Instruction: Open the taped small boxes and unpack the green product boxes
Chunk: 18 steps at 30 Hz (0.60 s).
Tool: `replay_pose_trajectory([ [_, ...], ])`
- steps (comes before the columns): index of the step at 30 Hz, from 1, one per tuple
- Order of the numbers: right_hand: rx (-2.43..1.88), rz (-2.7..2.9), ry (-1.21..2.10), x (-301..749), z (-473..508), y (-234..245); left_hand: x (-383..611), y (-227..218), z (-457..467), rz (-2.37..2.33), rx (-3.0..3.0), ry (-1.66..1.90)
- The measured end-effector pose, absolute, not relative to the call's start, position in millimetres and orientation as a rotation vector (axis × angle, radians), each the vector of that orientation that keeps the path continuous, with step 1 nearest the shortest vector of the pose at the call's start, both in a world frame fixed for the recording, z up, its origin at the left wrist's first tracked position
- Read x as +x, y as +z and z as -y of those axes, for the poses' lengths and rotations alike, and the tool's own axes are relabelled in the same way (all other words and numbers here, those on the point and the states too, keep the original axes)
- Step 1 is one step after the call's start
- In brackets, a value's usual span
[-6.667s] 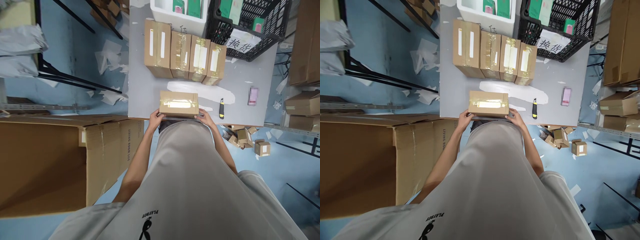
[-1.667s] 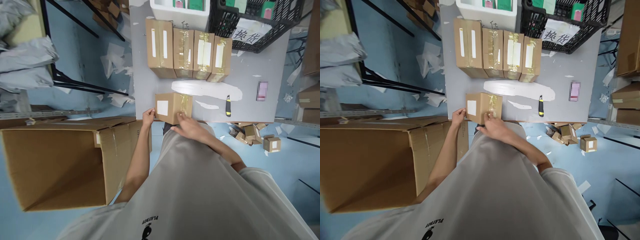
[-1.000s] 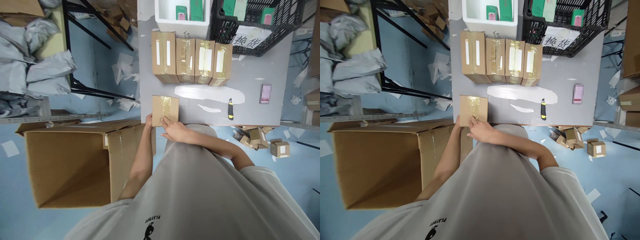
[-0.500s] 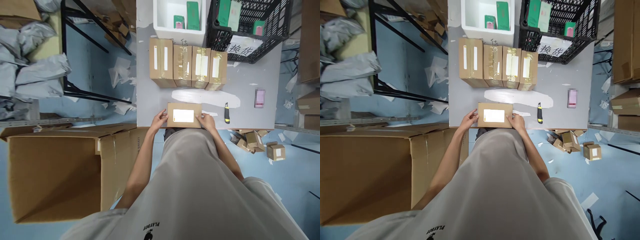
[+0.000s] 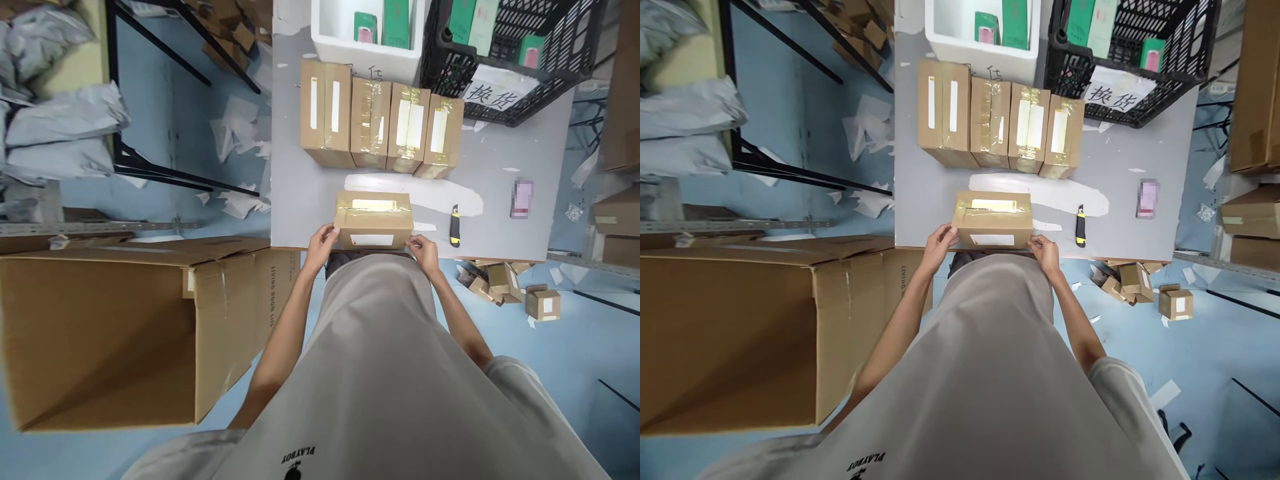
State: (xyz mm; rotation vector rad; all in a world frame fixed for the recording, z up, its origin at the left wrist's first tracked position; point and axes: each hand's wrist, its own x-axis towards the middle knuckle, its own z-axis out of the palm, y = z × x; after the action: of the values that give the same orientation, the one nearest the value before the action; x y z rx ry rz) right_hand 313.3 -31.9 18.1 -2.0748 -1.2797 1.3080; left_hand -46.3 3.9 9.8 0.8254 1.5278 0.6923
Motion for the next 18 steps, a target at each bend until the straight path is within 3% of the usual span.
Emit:
replay_pose_trajectory([
  [6,-2.225,1.547,1.406,314,40,18,-58,13,1,-1.486,0.837,0.562],
  [11,-2.115,1.671,1.546,337,15,18,-86,16,-19,-1.361,0.886,0.211],
  [13,-2.100,1.547,1.450,359,-13,16,-101,17,-44,-1.375,0.950,0.197],
  [18,-2.070,1.064,0.953,408,-112,5,-123,19,-150,-1.637,1.017,0.554],
])
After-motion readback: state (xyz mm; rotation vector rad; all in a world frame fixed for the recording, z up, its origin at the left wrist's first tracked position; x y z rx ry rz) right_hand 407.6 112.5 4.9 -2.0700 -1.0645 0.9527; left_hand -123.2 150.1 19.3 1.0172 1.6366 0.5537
